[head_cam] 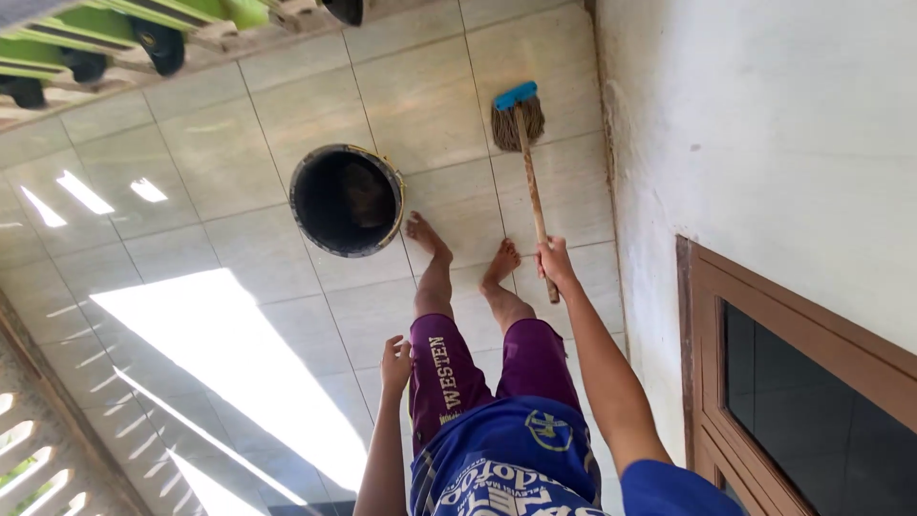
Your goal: Mopping a tiled balcony floor with a mop and bucket.
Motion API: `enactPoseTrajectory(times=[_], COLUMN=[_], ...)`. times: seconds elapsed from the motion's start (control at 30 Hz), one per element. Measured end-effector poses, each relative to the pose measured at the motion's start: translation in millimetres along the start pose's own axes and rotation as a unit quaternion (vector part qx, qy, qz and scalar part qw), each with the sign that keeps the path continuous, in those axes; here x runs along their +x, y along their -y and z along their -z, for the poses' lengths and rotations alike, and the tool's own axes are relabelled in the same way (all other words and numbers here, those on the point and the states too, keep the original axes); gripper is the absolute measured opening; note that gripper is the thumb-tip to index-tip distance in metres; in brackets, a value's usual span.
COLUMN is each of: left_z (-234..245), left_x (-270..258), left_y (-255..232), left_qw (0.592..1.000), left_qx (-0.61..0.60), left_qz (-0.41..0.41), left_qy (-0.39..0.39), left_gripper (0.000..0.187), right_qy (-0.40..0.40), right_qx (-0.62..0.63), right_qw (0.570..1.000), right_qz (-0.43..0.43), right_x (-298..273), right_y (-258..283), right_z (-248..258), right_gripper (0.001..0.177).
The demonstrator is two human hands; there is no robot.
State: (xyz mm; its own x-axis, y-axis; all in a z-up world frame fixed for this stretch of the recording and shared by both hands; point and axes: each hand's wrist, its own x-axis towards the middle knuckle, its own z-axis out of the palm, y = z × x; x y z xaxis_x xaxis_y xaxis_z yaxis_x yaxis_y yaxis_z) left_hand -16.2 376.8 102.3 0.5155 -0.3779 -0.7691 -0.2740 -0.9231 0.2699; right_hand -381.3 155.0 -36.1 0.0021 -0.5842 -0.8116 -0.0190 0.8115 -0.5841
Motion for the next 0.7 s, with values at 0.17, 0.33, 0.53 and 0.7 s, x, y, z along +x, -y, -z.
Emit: enactPoseTrajectory(times=[0.17,0.33,0.53,0.7], left_z=[-8.5,-10.3,-32.9,-12.6], left_x=[7.4,20.2,73.0,102.4], left_y=[8.9,-5.4,-22.7,-41.5], left_qw=[0.999,0.993,0.989,0.986], left_qx=[-0.002,0.019,0.004,0.047], left_qz=[0.004,-0.034,-0.023,-0.033], left_qy=[0.054,0.115,0.144,0.157], left_gripper=[0.042,0.043,0.041,0.042], right_qy=[-0.113,-0.168,-0.138,-0.178], right_qx=[-0.243,-0.414,-0.399,-0.446], right_qw=[0.963,0.894,0.906,0.877], right_qz=[-0.004,0.023,-0.020,-0.018], right_x=[16.1,-7.2,33.1,119.9], right_y=[-23.4,4.2,84.7,95.3], right_z=[4.6,-13.9,-39.3,-40.6], right_gripper=[0.022,0.029,0.037,0.032])
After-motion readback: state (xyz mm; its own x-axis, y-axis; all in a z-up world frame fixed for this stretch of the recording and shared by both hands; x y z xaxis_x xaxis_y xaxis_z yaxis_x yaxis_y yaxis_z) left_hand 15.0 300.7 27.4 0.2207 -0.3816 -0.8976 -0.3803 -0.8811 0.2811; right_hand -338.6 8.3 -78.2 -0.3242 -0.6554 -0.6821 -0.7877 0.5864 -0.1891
